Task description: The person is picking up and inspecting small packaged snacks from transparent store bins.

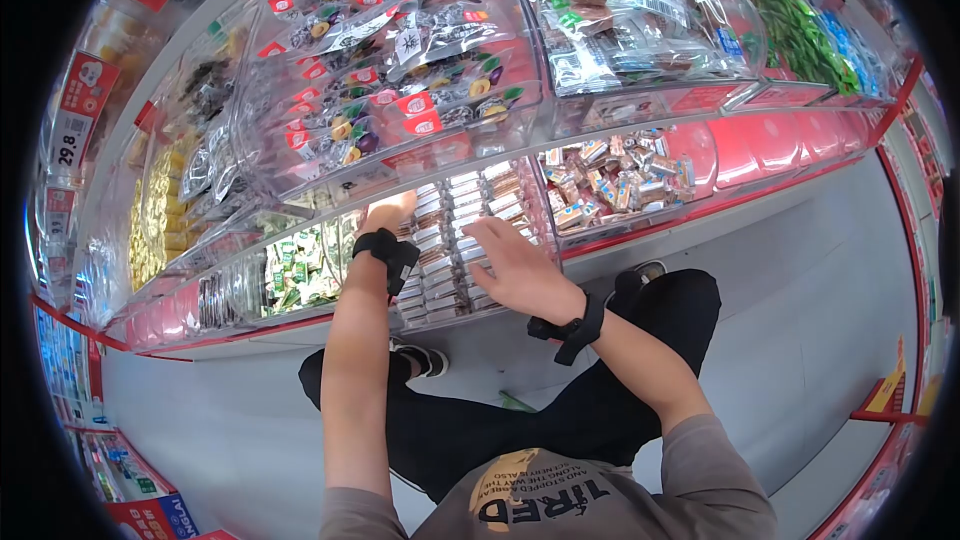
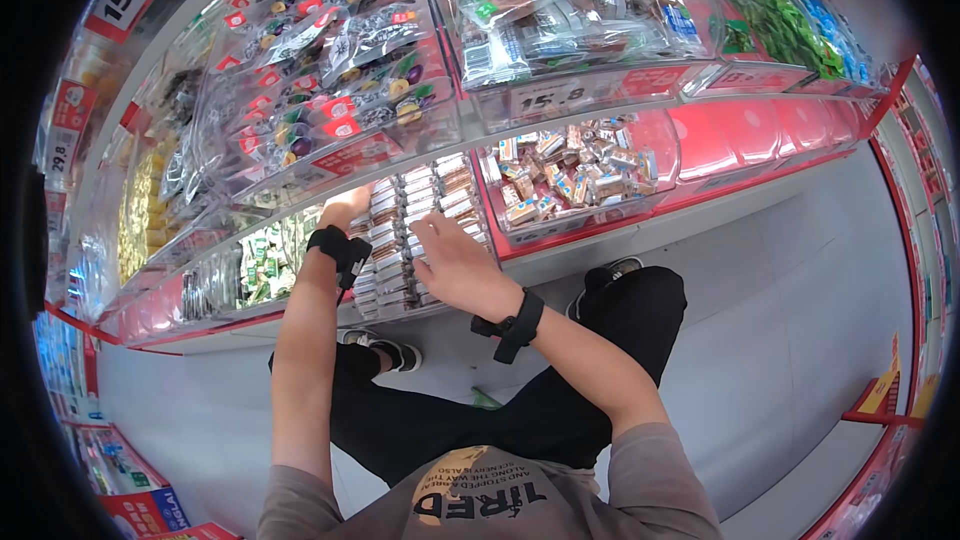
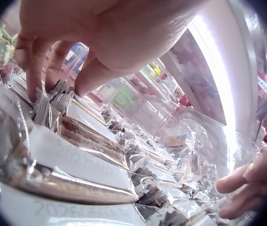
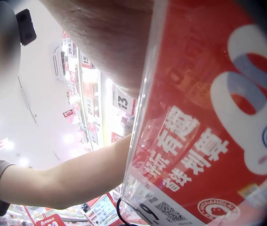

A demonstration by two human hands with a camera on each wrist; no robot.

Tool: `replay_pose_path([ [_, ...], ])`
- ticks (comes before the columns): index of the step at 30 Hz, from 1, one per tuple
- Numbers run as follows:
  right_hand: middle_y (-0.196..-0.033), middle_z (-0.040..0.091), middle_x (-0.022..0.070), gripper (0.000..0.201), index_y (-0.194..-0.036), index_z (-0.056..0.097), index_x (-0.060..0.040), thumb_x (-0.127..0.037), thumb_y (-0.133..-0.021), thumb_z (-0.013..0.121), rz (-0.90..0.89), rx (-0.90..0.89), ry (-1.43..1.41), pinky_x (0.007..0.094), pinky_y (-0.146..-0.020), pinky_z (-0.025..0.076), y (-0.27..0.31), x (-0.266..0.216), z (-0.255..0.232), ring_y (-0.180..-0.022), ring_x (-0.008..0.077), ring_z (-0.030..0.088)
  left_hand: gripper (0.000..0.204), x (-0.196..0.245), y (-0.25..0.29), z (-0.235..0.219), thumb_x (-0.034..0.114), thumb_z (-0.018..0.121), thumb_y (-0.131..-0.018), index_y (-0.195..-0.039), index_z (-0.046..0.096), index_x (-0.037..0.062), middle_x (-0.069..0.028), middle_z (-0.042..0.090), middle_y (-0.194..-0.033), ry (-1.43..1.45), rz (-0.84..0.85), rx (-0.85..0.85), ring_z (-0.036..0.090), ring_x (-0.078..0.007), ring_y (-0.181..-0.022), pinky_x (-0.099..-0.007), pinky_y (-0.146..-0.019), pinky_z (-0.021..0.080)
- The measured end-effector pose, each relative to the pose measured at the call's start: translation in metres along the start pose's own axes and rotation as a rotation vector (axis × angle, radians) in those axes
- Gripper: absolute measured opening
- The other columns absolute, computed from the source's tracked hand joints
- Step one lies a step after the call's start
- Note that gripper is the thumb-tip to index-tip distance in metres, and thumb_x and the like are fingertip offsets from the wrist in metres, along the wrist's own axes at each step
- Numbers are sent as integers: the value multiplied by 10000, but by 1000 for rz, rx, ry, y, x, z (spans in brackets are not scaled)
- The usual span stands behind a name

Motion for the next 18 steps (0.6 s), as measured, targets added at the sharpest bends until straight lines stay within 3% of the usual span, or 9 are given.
replay_pose_path([
  [4, -1197, 491, 203, 389, -1183, 468, 18, -123, -838, 578, -6, -2, 4, 417, -950, 417, 0, -2, 0, -1133, 378, 485, 615, 4, 12, -7, 467, 319, -944, -1386, 401, 48, -216, 380, -1432, 21, -31, 38, 347, -367, -1336, -460, -1114, 258],
  [8, -1219, 474, 197, 406, -1203, 457, 6, -129, -839, 577, -5, -43, 17, 414, -949, 418, -2, -2, 1, -1139, 376, 482, 587, 19, 27, -13, 477, 290, -970, -1433, 334, 120, -188, 327, -1473, -36, -3, -154, 315, -341, -1361, -410, -1114, 268],
  [11, -1145, 550, 171, 319, -1115, 537, -2, -82, -812, 596, -57, 52, -13, 405, -889, 458, -2, -13, -6, -1050, 350, 547, 561, 14, 19, -5, 460, 317, -972, -1422, 350, 126, -185, 344, -1465, -8, 20, -165, 329, -344, -1352, -414, -1104, 281],
  [14, -993, 635, 130, 185, -960, 619, -15, -22, -775, 612, -427, 246, -55, 384, -787, 496, 4, -48, -41, -897, 306, 611, 533, 17, 19, -8, 438, 346, -971, -1398, 381, 122, -184, 373, -1446, 2, 21, -137, 358, -350, -1331, -422, -1084, 305],
  [15, -817, 637, 98, 121, -840, 625, -16, 13, -723, 615, -492, 345, -71, 347, -674, 494, 7, -64, -64, -739, 281, 609, 524, 14, 14, -4, 432, 358, -968, -1386, 398, 117, -187, 389, -1434, 9, 27, -101, 374, -354, -1319, -426, -1075, 316],
  [18, -796, 617, 101, 121, -825, 613, -6, 34, -721, 565, -458, 477, -145, 323, -628, 467, 18, -47, -111, -684, 228, 585, 516, 21, 18, -8, 437, 368, -961, -1352, 441, 108, -191, 430, -1400, 12, 51, -81, 414, -362, -1285, -432, -1051, 341],
])
Point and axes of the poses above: each hand's wrist, its own y-axis away from the middle knuckle, its own z-axis out of the palm, x = y × z, the point moved 7 cm from there along -y, towards the middle knuckle
